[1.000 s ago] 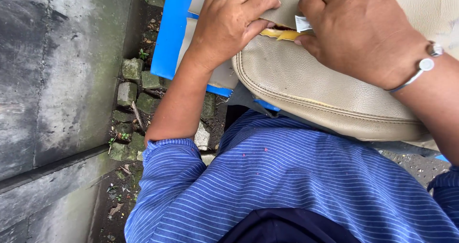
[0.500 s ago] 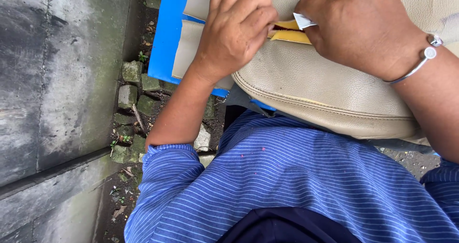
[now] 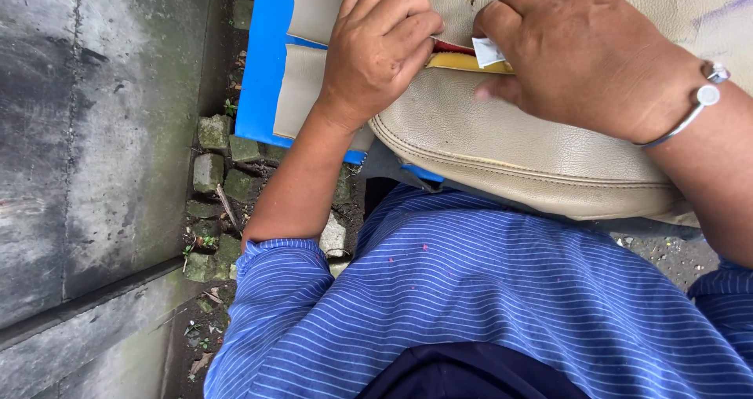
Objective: Repairing a torn leather seat cover by trimming edges, inserting foam, applying glue, and sewing the seam
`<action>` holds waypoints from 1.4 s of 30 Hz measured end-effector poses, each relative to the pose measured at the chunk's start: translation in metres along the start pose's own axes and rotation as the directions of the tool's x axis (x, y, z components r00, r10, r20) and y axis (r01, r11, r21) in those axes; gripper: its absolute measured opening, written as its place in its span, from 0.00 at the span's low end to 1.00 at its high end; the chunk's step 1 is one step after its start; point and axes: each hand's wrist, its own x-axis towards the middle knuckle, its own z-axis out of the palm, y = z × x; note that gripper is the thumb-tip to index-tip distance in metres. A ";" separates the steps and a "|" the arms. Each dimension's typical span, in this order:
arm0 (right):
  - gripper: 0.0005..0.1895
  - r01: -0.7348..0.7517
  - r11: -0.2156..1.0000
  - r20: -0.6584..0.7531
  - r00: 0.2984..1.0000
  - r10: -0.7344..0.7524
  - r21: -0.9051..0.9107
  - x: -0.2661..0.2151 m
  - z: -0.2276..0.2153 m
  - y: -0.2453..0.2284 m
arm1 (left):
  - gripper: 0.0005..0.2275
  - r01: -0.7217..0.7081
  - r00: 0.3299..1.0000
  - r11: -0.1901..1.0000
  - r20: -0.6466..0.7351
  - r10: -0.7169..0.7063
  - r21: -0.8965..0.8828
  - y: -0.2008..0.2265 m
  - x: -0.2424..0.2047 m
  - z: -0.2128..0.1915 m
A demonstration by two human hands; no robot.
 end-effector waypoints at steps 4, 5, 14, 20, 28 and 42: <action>0.22 -0.104 0.993 -0.068 0.993 0.100 -0.061 0.000 0.016 -0.010 | 0.05 -0.038 0.999 0.999 -0.008 0.038 -0.009 -0.001 -0.002 -0.001; 0.22 -0.105 0.993 -0.071 0.992 0.100 -0.062 0.001 0.019 -0.012 | 0.05 -0.040 0.999 0.999 -0.008 0.040 -0.007 -0.001 -0.001 0.000; 0.06 -0.034 0.999 -0.257 0.966 0.024 -0.034 -0.005 0.040 -0.010 | 0.04 -0.137 0.990 0.991 -0.035 0.137 -0.005 -0.003 -0.008 0.002; 0.07 0.128 0.975 -0.400 0.896 -0.191 -0.180 -0.002 0.045 -0.015 | 0.04 -0.212 0.974 0.970 0.055 0.219 -0.117 -0.008 -0.010 0.006; 0.10 0.144 0.973 -0.230 0.956 -0.184 -0.178 -0.002 0.029 -0.009 | 0.27 -0.005 0.960 1.000 0.280 0.004 0.000 -0.007 -0.011 0.014; 0.27 -0.258 0.955 -0.233 0.947 0.220 -0.146 -0.064 -0.010 -0.023 | 0.54 0.074 0.905 0.991 0.409 -0.112 0.107 0.019 -0.022 0.016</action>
